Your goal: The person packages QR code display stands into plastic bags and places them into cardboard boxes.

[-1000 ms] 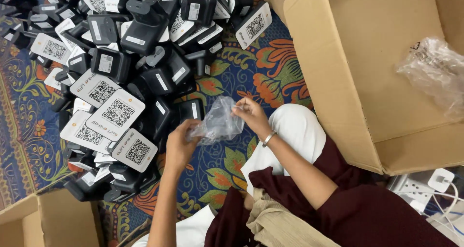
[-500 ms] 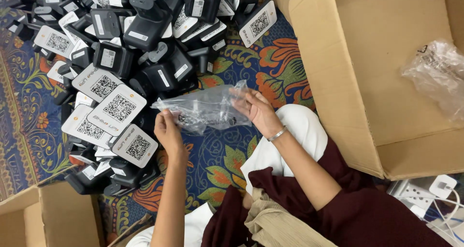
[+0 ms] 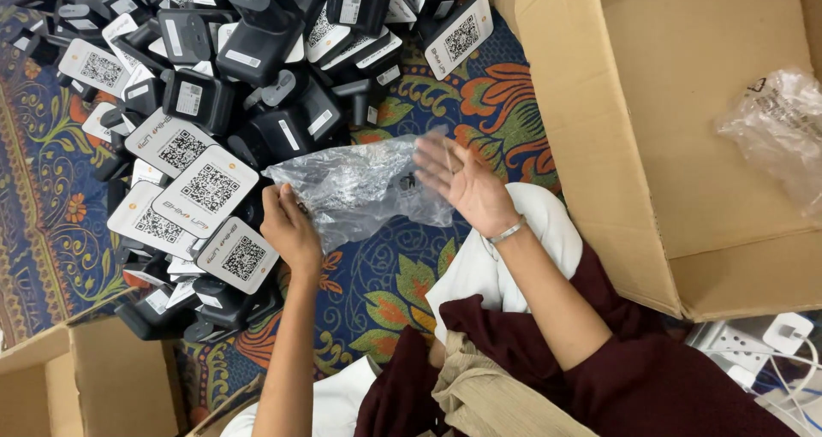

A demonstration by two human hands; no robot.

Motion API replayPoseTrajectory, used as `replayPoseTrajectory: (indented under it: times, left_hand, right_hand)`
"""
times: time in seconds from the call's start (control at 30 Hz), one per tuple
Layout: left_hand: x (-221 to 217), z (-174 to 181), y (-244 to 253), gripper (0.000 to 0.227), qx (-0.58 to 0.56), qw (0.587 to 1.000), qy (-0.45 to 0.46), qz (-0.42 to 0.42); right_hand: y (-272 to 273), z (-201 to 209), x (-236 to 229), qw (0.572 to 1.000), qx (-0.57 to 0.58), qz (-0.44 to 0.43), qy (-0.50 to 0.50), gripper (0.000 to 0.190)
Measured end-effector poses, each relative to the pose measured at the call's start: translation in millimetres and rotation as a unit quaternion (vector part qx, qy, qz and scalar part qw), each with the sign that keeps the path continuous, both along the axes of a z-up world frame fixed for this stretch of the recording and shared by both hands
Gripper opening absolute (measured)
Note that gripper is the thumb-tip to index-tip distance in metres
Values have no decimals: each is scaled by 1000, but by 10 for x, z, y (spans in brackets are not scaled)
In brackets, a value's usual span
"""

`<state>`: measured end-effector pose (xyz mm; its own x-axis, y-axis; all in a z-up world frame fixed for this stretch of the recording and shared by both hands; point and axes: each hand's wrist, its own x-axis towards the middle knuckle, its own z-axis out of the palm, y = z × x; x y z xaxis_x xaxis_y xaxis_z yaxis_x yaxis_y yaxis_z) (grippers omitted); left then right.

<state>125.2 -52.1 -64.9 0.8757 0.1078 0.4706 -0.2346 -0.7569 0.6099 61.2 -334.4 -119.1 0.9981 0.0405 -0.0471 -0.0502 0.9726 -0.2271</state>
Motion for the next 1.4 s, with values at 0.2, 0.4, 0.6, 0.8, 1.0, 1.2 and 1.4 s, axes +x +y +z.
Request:
replayPoseTrajectory:
  times: [0.2,0.4,0.6,0.8,1.0,1.2,1.4]
  left_hand:
    - [98,-149,193,30,-24,999,41,5]
    - [-8,126,35,30,32,986,132,94]
    - [-138,225,-185,28,45,990,49,126]
    - [-12,167,-123,21,181,983,-34,12]
    - [29,342,-324,27,178,983,33,27]
    - [-292,470,-1042,41,208,972,-42,-102]
    - [-516,495,-1595,53,169,951,75,-247]
  right_hand:
    - [29,41,-30,945,-300,98,-84,86]
    - [18,-78,-58,928,-335,143,-83,95]
    - [-131,156,-147,909,-330,225,-116,93]
    - [-282,201,-136,919,-321,190,-128,109]
    - [-250,285,-135,931,-320,149,-86,115]
    - [-113,20,-90,934,-327,144,-17,118]
    - [-71,-275,-88,936,-324,112,-86,124]
